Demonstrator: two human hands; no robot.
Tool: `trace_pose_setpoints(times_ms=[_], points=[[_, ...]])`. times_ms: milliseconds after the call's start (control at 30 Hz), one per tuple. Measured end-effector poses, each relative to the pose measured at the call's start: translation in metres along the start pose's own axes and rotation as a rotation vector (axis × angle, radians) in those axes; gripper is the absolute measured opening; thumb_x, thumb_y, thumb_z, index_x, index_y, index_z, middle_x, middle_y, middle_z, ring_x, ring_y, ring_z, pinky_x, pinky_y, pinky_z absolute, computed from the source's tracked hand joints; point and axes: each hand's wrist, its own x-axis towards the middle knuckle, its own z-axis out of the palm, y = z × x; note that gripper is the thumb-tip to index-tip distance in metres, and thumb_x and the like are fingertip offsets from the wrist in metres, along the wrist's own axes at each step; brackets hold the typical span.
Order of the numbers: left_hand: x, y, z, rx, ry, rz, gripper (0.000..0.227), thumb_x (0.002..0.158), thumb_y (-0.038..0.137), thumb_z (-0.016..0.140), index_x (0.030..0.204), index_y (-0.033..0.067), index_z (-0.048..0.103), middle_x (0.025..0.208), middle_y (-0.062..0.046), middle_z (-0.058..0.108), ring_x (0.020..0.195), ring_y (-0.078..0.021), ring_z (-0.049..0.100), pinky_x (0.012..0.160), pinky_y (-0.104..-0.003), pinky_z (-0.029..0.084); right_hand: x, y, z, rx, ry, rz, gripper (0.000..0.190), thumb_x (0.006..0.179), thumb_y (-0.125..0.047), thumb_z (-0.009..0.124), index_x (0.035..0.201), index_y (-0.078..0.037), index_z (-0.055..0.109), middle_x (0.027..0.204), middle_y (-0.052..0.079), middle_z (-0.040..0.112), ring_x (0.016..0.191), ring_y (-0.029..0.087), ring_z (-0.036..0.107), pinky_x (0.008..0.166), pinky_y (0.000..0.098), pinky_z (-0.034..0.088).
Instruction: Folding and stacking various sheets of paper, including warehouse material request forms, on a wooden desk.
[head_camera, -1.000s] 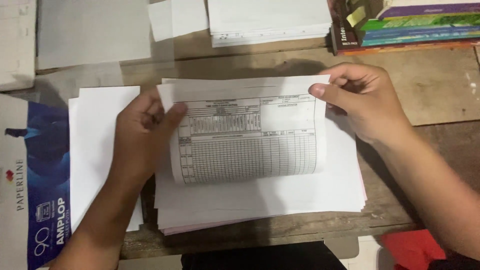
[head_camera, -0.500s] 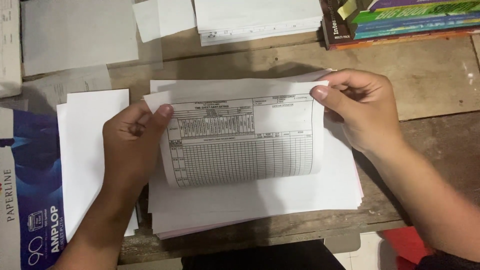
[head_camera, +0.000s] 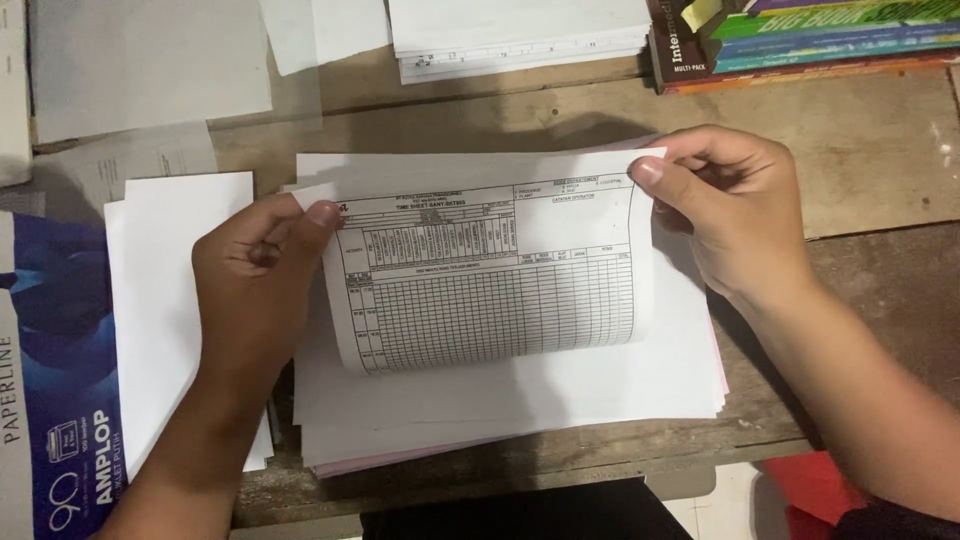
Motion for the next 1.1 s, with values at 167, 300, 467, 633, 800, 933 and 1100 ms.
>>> trace_pose_setpoints(times_ms=[167,300,467,633,800,933,1100], points=[[0.000,-0.002,-0.001,0.013,0.001,0.015,0.016,0.103,0.019,0.067,0.106,0.0069,0.076,0.087,0.005,0.068,0.082,-0.0047,0.058,0.071,-0.022,0.048,0.001,0.003,-0.001,0.002,0.022,0.010,0.007,0.095,-0.013,0.080,0.097,-0.014,0.073,0.070,-0.004,0.061,0.058,0.003,0.051,0.053,0.0159,0.046],[0.000,0.003,0.001,0.007,0.011,0.000,0.017,0.101,0.018,0.067,0.109,0.0062,0.077,0.094,0.003,0.072,0.089,-0.0069,0.064,0.077,-0.023,0.053,0.001,0.001,0.001,0.008,0.020,0.010,0.007,0.095,-0.012,0.080,0.097,-0.014,0.074,0.075,-0.003,0.066,0.059,0.002,0.053,0.054,0.0165,0.044],[0.000,-0.001,0.001,-0.006,0.006,0.007,0.011,0.102,0.014,0.068,0.096,0.0067,0.074,0.086,0.000,0.070,0.080,-0.0084,0.063,0.070,-0.024,0.054,0.001,0.003,-0.002,-0.025,0.022,0.018,0.006,0.097,-0.015,0.080,0.099,-0.016,0.073,0.073,-0.006,0.063,0.060,0.002,0.054,0.053,0.0163,0.044],[0.000,0.007,0.001,-0.085,-0.027,0.001,0.014,0.099,0.015,0.067,0.106,0.0068,0.075,0.101,-0.003,0.078,0.092,-0.0118,0.074,0.080,-0.025,0.061,0.003,0.006,-0.006,-0.024,0.013,0.005,0.007,0.097,-0.017,0.079,0.101,-0.017,0.074,0.074,-0.007,0.063,0.060,0.001,0.054,0.053,0.0157,0.045],[-0.001,0.008,0.000,-0.087,-0.036,0.017,0.015,0.100,0.018,0.067,0.105,0.0069,0.075,0.103,-0.002,0.078,0.095,-0.0107,0.073,0.081,-0.024,0.061,0.003,0.007,-0.005,-0.012,0.045,0.046,0.007,0.097,-0.017,0.080,0.101,-0.018,0.074,0.076,-0.006,0.065,0.062,0.003,0.057,0.051,0.0158,0.045],[0.004,-0.007,-0.003,-0.048,0.004,0.051,0.009,0.103,0.016,0.069,0.100,0.0084,0.073,0.084,0.002,0.071,0.070,-0.0054,0.060,0.061,-0.021,0.052,0.003,0.006,-0.003,-0.032,0.054,0.044,0.005,0.098,-0.016,0.079,0.100,-0.015,0.074,0.072,-0.005,0.063,0.058,0.003,0.053,0.050,0.0169,0.041],[0.002,0.002,-0.003,-0.024,0.029,-0.001,0.019,0.101,0.026,0.066,0.104,0.0092,0.074,0.091,-0.001,0.076,0.060,-0.0082,0.059,0.048,-0.024,0.049,0.002,0.005,-0.003,0.000,0.035,0.044,0.007,0.097,-0.015,0.079,0.102,-0.014,0.074,0.076,-0.004,0.066,0.067,0.004,0.061,0.055,0.0169,0.049]])
